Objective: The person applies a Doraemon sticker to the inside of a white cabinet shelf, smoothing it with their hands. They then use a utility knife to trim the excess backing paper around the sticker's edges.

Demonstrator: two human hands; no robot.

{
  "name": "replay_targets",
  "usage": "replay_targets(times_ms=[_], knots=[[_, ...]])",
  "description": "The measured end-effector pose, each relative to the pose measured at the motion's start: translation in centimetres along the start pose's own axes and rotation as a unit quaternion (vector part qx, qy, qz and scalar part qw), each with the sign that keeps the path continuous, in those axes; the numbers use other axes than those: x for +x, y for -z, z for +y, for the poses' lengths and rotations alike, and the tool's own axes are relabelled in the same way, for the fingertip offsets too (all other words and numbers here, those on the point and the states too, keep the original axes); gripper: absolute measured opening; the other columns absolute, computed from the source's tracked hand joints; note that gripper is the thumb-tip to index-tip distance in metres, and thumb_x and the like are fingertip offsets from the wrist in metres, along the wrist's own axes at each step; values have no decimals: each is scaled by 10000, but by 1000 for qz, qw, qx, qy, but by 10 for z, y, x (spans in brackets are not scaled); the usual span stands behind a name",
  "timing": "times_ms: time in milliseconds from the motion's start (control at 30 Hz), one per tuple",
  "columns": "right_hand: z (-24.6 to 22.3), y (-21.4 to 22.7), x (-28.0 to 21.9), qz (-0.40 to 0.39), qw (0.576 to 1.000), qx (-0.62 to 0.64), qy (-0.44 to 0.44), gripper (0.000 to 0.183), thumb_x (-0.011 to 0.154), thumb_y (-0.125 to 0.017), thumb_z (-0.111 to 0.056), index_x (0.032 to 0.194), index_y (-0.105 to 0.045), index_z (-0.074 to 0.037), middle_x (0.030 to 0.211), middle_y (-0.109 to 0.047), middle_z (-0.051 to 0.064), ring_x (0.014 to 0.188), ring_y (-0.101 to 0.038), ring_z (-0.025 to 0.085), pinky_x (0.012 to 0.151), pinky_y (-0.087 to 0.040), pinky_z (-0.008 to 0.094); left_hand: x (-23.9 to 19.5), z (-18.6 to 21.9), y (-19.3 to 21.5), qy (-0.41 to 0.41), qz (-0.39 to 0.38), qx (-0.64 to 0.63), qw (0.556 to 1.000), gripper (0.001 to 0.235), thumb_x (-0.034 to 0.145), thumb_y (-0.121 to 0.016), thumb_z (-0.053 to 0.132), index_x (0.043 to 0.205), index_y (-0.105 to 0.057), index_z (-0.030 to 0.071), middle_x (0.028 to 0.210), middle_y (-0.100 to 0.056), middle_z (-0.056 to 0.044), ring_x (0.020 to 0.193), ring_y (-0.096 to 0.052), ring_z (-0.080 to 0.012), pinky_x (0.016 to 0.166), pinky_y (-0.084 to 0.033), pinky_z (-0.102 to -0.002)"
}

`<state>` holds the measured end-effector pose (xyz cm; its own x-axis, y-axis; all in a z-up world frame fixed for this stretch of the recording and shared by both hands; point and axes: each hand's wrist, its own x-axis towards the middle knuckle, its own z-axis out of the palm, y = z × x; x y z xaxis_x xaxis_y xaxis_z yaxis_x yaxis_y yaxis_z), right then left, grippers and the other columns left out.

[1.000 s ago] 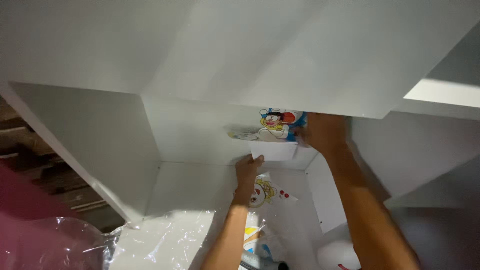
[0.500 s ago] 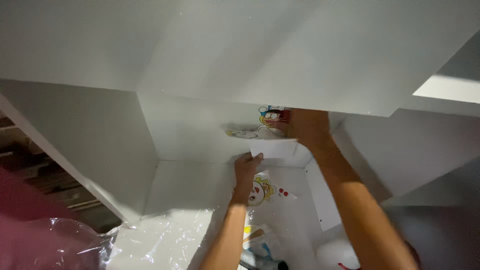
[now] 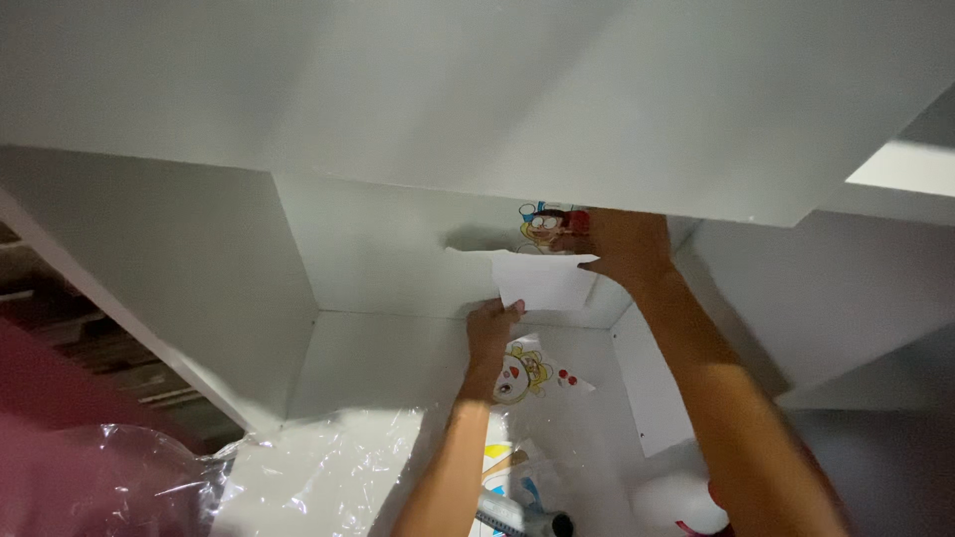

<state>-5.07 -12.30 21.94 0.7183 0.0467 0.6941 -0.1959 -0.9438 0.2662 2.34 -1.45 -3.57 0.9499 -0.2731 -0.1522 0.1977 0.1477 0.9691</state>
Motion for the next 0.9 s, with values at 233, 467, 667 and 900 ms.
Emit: replay_targets(times_ms=[233,467,667,900], knots=[[24,-7,-6,-14,1000,18,9,374,905,-758,-430,832,-562,-120,742,-535,18,654,-504,174,579,-382,330,-2,1,4,33,-21,-39,998,494,874,-862,429,1160,-757,40,1038,-763,-140,1002,-674,-229,814,-548,-407],[24,-9,-5,-29,999,36,29,355,919,-736,-425,814,-554,-139,718,-529,-7,622,-491,155,548,-366,317,-2,28,12,-93,2,-10,996,373,833,-839,360,909,-674,35,835,-611,-112,862,-528,-230,822,-444,-416],[29,-17,-8,-46,997,47,38,343,930,-719,-422,801,-548,-154,698,-525,-27,597,-481,139,523,-353,307,1,29,24,-110,22,-72,991,446,826,-891,370,688,-529,148,694,-495,49,739,-435,-133,737,-393,-304],[43,-13,-7,-56,996,56,43,331,943,-697,-417,783,-540,-173,674,-519,-52,565,-469,120,492,-337,294,2,31,18,-156,15,28,987,484,814,-871,456,667,-557,118,614,-530,-25,691,-463,-141,702,-410,-320]])
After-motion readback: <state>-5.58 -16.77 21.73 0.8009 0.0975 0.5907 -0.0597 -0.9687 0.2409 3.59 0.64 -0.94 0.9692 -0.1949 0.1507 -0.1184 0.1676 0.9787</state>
